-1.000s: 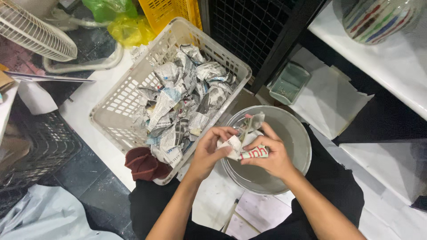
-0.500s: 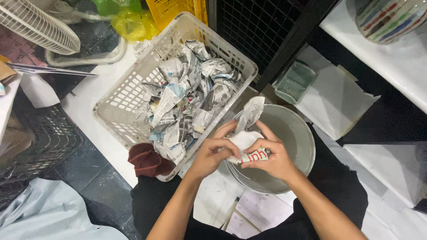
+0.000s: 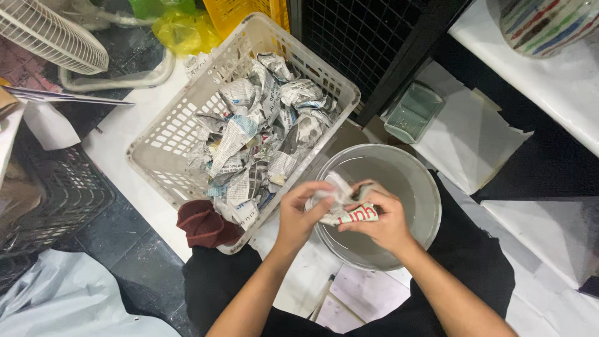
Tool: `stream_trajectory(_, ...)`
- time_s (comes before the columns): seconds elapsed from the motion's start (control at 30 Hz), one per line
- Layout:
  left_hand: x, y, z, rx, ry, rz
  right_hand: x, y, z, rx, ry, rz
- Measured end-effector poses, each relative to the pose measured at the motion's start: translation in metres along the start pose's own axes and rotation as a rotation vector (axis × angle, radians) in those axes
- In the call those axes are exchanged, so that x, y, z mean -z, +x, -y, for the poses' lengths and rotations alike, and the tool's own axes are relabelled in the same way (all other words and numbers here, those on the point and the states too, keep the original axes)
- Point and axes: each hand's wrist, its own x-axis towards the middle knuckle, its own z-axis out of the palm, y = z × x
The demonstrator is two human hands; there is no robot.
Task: The person repeatedly takes small ceramic items from a shelf, wraps each one in newspaper, and places the wrapped items into a white plastic basket. The process is repeated for several items including bowls and cups.
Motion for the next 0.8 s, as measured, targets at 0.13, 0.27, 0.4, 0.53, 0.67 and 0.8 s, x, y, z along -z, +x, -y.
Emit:
stream_trajectory(0.13, -0.004, -0.003, 0.009, -0.127, -0.012, -0.092, -0.008, 0.0, 0.0, -0.109, 0.016, -0.072)
stream_trajectory(0.27, -0.001, -0.004, 0.015, -0.031, 0.101, -0.153, -0.016, 0.005, 0.009, -0.202, 0.237, -0.172)
stream_trajectory(0.4, 0.001, -0.002, 0.016, -0.223, 0.231, -0.137, -0.015, 0.008, 0.016, -0.255, 0.302, -0.095)
stream_trajectory(0.53, -0.002, -0.002, 0.009, -0.299, 0.266, -0.07, -0.009, 0.008, 0.009, -0.164, 0.142, -0.04)
stream_trajectory(0.67, -0.01, -0.005, 0.001, -0.43, 0.352, -0.015, -0.011, 0.003, 0.005, -0.141, 0.138, -0.083)
stream_trajectory(0.8, -0.017, -0.006, 0.009, -0.341, 0.461, -0.158, -0.02, -0.001, 0.006, -0.437, -0.196, -0.195)
